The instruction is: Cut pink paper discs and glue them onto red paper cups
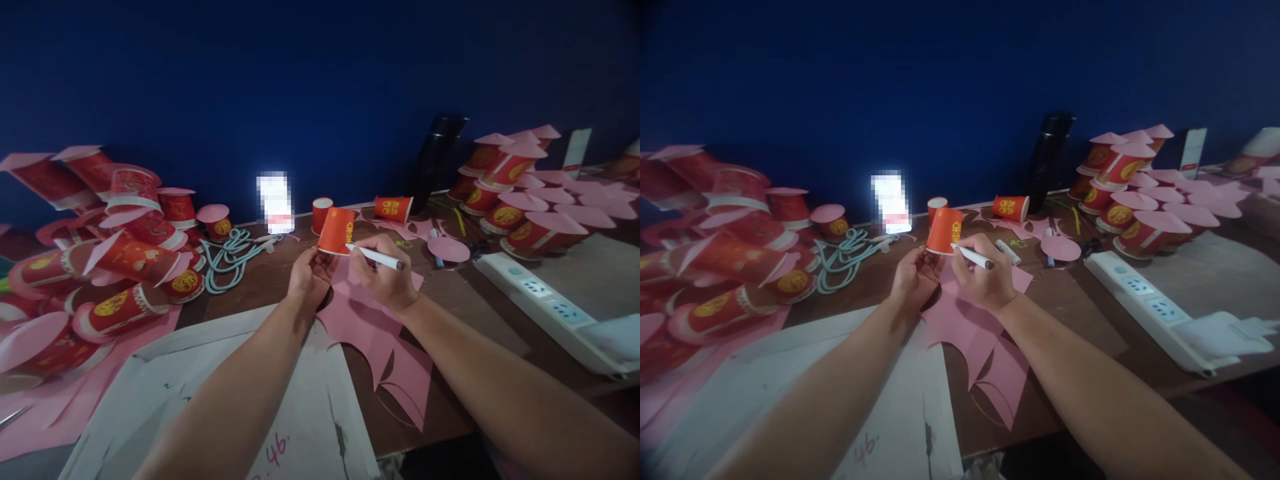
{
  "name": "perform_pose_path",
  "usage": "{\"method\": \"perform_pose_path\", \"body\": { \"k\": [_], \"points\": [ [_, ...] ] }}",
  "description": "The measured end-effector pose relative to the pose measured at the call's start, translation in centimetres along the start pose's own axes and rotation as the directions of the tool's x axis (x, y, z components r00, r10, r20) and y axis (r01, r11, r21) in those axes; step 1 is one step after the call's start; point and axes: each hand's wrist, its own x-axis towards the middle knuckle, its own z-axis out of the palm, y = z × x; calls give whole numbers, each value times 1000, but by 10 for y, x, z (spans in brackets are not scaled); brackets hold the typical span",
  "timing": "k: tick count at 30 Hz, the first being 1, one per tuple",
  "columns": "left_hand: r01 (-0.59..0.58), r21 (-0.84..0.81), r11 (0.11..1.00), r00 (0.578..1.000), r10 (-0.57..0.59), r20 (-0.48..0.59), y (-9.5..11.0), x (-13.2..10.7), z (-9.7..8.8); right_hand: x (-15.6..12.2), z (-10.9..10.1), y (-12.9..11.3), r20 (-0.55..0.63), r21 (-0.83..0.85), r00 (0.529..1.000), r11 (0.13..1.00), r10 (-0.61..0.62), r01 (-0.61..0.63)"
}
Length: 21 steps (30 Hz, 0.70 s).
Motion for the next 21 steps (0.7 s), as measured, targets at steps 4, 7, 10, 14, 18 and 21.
{"method": "perform_pose_path", "body": {
  "k": [4, 7, 10, 14, 18, 21],
  "points": [
    [18, -27, 999, 999, -17, 48, 1, 2, -2, 0, 0, 2, 2, -11, 1000, 1000, 5, -5],
    [17, -21, 1000, 999, -16, 36, 1, 1, -2, -1, 0, 3, 14, -4, 1000, 1000, 4, -3],
    [19, -24, 1000, 999, -18, 37, 0, 1, -2, -1, 1, 3, 7, 6, 1000, 1000, 4, -4],
    [7, -59, 998, 999, -5, 46, 1, 3, -3, 1, 0, 2, -5, 67, 1000, 998, -10, 11],
    [9, -91, 996, 1000, -6, 29, 4, 5, -6, 3, 0, 3, 18, 82, 997, 993, -81, 79],
    [29, -114, 993, 999, -26, 23, 6, 5, -7, 2, 1, 6, 120, 69, 982, 988, -145, 137]
  ]
}}
